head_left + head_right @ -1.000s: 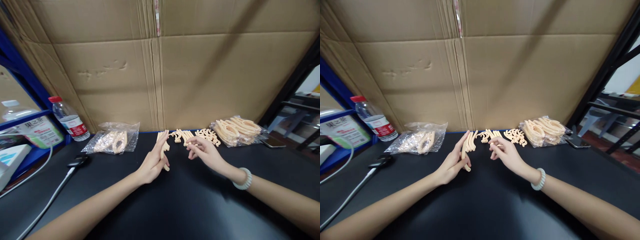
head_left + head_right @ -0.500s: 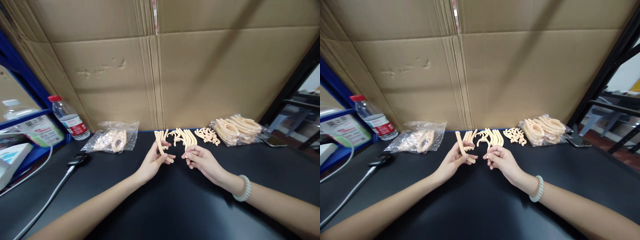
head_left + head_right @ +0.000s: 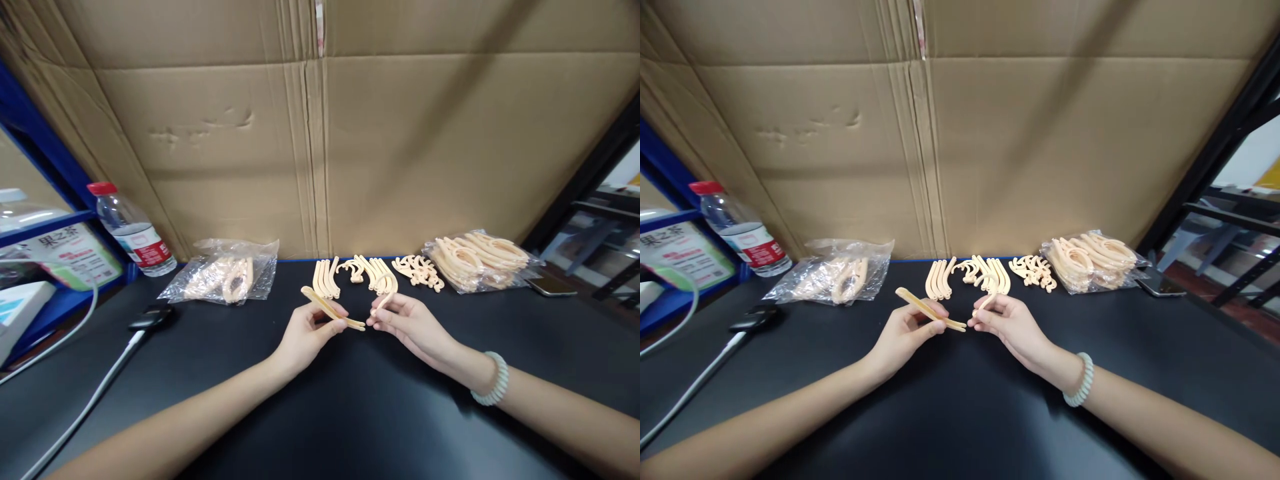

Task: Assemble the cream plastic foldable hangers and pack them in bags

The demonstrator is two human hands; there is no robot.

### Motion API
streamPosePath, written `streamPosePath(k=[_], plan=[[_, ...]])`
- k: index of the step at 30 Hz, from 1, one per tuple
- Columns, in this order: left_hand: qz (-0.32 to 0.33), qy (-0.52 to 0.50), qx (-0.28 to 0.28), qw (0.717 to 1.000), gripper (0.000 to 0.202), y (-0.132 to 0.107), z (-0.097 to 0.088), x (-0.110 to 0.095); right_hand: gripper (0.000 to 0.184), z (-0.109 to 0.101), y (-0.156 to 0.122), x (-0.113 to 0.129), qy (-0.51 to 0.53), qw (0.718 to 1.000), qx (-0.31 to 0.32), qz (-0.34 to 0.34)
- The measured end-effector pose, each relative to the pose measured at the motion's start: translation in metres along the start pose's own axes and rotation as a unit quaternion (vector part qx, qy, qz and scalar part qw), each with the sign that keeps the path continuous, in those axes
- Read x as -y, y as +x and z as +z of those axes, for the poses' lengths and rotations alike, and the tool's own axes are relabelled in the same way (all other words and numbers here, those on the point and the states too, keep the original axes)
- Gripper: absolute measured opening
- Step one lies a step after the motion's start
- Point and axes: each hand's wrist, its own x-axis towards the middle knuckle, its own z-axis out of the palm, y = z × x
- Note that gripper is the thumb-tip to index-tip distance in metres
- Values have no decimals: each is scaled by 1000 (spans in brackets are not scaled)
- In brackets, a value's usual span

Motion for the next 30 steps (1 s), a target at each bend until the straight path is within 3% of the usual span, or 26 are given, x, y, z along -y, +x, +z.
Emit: streamPosePath(k=[4, 11, 17, 22, 30], plan=[[-8, 7, 6, 1000, 20, -1, -1, 2, 23, 2, 0, 2, -44, 998, 33, -5], [11, 10, 19, 1000, 17, -2, 1, -1, 28, 2, -3, 6, -27, 991, 114, 58], [65, 44, 38, 996, 10, -5, 3, -5, 34, 4, -2, 10, -59, 987, 118, 95], [105, 98, 58, 988, 6, -9, 4, -8, 34, 5, -2, 7, -84, 987, 118, 73], [144, 138, 38, 979, 6, -9, 3, -7, 35, 5, -2, 9, -67, 987, 119, 79]])
